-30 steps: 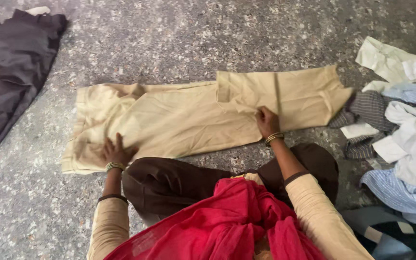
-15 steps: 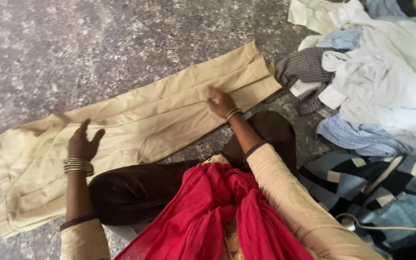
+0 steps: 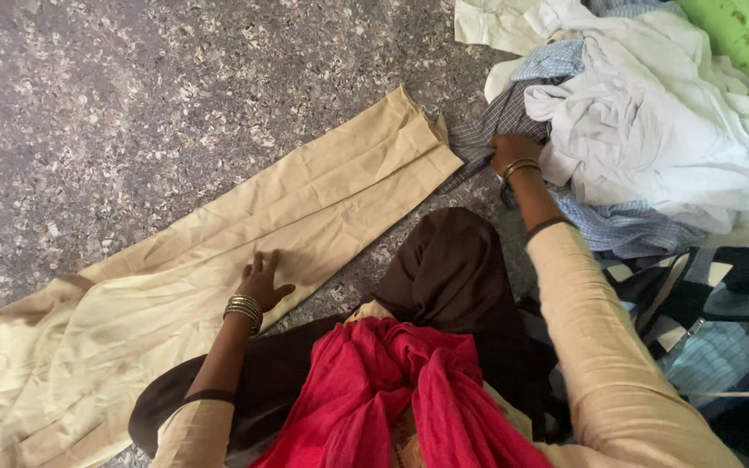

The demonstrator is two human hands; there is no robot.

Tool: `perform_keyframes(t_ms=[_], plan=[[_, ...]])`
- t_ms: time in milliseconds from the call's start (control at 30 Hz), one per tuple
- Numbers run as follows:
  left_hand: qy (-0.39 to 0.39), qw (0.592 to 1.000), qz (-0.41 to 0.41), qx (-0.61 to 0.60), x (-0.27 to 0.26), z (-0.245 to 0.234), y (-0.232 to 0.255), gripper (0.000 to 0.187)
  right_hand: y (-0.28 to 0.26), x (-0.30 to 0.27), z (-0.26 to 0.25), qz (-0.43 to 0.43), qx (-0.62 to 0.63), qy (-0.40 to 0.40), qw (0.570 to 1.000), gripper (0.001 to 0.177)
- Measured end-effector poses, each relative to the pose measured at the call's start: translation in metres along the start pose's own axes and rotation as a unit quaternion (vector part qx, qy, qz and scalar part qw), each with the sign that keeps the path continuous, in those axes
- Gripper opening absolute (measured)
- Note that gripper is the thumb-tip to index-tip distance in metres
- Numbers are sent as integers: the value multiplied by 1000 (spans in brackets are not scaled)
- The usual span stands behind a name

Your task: The person folds a blue shirt and places it in a bag, then buttons and folds a light green striped shirt and places it in the bag, followed by folding beige pants and placing them in the bag, and finally begins to arrange a striped shirt.

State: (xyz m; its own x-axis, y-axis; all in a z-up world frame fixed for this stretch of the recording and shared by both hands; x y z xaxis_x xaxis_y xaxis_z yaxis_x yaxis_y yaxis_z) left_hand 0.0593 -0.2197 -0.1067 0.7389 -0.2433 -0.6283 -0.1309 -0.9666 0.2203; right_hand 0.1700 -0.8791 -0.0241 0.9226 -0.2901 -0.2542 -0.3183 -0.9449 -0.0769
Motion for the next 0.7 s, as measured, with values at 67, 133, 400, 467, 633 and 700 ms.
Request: perform_keyframes(t_ms=[67,133,400,467,633,700], plan=[[5,1000,-2,6,2,4,-2,109,39,19,-23,-24,-4,-2,1000,21],[59,996,50,40,-5,-10,12,108,145,-1,-123,128,348,396,840,21],[125,991,-38,1,-28,-63,30,92,-94,-24,-102,-153,286,269,907,70],[152,987,-52,3,-29,-67,16,89,-197,-43,-63,-251,152,153,944,97],[130,988,-32,-73,-8,-40,-27,76,-244,-23,-3,-188,-45,-6,981,29],[156,985,-4,-79,5,-44,-34,80,-234,17,-18,-187,121,34,974,27]])
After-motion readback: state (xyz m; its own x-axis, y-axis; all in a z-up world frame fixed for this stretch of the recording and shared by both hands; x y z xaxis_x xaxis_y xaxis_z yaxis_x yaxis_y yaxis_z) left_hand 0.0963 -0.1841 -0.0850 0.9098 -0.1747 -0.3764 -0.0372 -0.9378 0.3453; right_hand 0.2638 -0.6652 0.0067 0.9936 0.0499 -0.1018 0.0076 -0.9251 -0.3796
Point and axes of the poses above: each hand's wrist, its own x-axis towards the middle knuckle, its own z-axis out of the palm, y = z × x, the point moved 10 cm from there along x, towards the middle knuckle, and after that the axes turned 3 degrees about -y, right-handed, at the moved point
